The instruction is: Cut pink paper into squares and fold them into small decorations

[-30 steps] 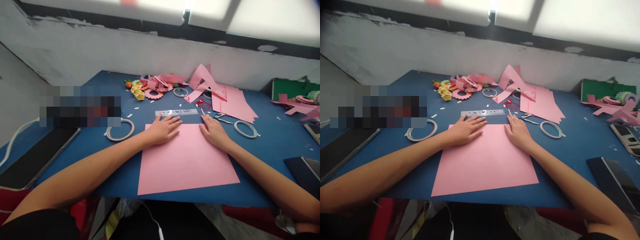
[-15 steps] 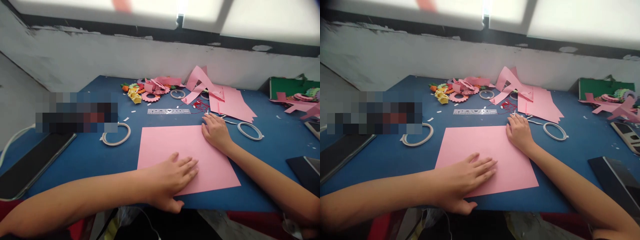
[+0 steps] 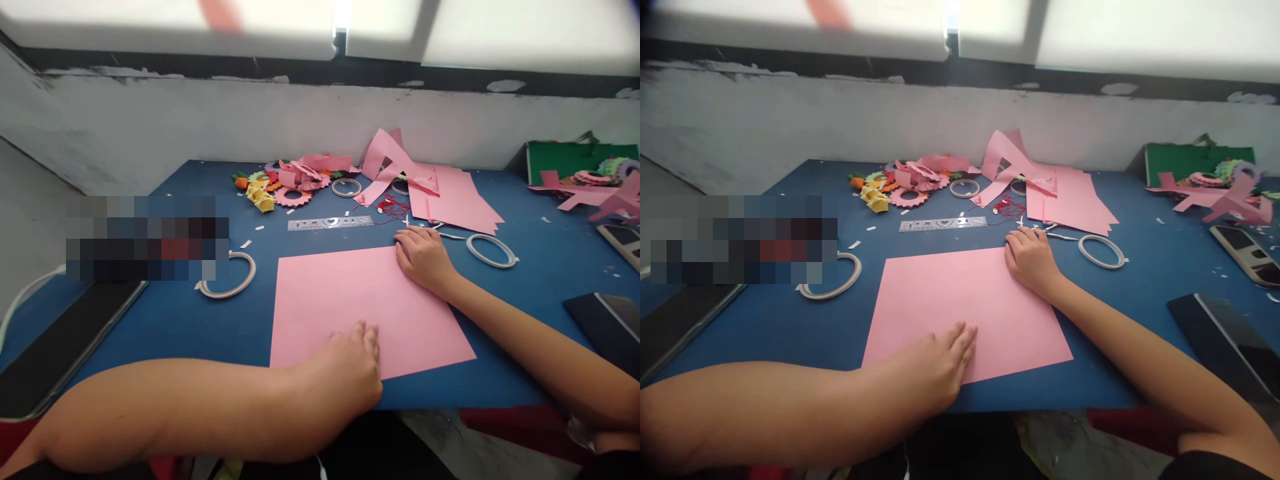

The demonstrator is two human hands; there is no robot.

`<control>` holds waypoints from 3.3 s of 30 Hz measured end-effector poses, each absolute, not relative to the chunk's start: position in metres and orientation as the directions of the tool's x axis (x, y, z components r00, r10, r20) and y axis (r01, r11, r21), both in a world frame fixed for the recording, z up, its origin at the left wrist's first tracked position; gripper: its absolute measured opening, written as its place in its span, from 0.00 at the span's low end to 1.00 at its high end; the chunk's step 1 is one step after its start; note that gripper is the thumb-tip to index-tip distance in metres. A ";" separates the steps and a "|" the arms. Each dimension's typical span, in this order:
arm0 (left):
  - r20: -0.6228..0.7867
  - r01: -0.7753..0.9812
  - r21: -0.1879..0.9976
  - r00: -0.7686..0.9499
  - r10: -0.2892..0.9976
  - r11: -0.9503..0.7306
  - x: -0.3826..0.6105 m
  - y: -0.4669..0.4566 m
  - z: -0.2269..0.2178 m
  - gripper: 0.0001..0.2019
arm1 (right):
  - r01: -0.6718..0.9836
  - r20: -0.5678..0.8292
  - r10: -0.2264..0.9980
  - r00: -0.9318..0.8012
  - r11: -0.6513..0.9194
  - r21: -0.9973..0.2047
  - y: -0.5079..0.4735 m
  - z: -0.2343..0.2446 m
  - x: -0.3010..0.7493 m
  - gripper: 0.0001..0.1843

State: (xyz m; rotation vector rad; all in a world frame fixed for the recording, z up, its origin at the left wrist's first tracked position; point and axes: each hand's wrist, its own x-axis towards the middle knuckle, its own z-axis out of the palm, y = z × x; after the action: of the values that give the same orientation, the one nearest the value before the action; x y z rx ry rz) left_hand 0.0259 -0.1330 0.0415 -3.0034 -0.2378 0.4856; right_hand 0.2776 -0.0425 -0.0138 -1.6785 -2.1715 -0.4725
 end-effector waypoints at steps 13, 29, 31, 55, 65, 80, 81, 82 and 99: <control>-0.197 0.240 -0.157 0.943 0.269 -0.958 0.024 -0.147 0.017 0.29 | 0.963 0.469 0.844 -0.259 0.262 0.060 -0.041 -0.012 0.278 0.17; -0.214 0.549 0.145 0.830 0.516 -0.823 0.032 -0.099 0.064 0.08 | 0.953 0.549 0.820 -0.159 0.273 -0.132 -0.066 0.022 0.274 0.18; -0.224 0.610 0.194 0.790 0.571 -0.768 0.031 -0.075 0.068 0.08 | 0.937 0.564 0.817 -0.121 0.282 -0.207 -0.083 0.040 0.268 0.20; -0.132 0.586 0.493 0.781 0.610 -0.643 0.020 -0.024 0.070 0.20 | 0.615 0.442 0.429 -0.788 0.511 0.600 -0.130 0.029 0.234 0.18; -0.066 0.727 0.158 0.683 0.728 -0.668 0.024 -0.024 0.045 0.20 | 0.690 0.462 0.540 -0.703 0.676 0.260 -0.109 0.006 0.232 0.18; 0.446 0.558 -0.413 0.813 0.374 -0.720 0.036 -0.071 0.005 0.21 | 0.793 0.423 0.674 -0.606 0.557 0.248 -0.105 0.020 0.242 0.18; 0.442 0.548 -0.421 0.820 0.364 -0.723 0.036 -0.067 0.004 0.21 | 0.802 0.430 0.679 -0.596 0.532 0.271 -0.106 0.021 0.242 0.17; 0.439 0.543 -0.424 0.823 0.361 -0.725 0.037 -0.065 0.004 0.20 | 0.805 0.433 0.680 -0.592 0.519 0.287 -0.107 0.022 0.242 0.16; 0.220 0.729 -0.123 0.682 0.698 -0.673 0.037 -0.072 -0.003 0.26 | 0.815 0.299 0.760 -0.578 0.554 0.167 -0.103 0.000 0.241 0.20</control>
State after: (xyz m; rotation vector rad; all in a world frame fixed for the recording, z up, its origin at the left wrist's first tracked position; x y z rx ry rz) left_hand 0.0374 -0.0716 -0.0026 -2.6928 -1.1558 -0.2289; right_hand 0.2415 -0.1033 0.0004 -1.3312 -2.5959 -0.4287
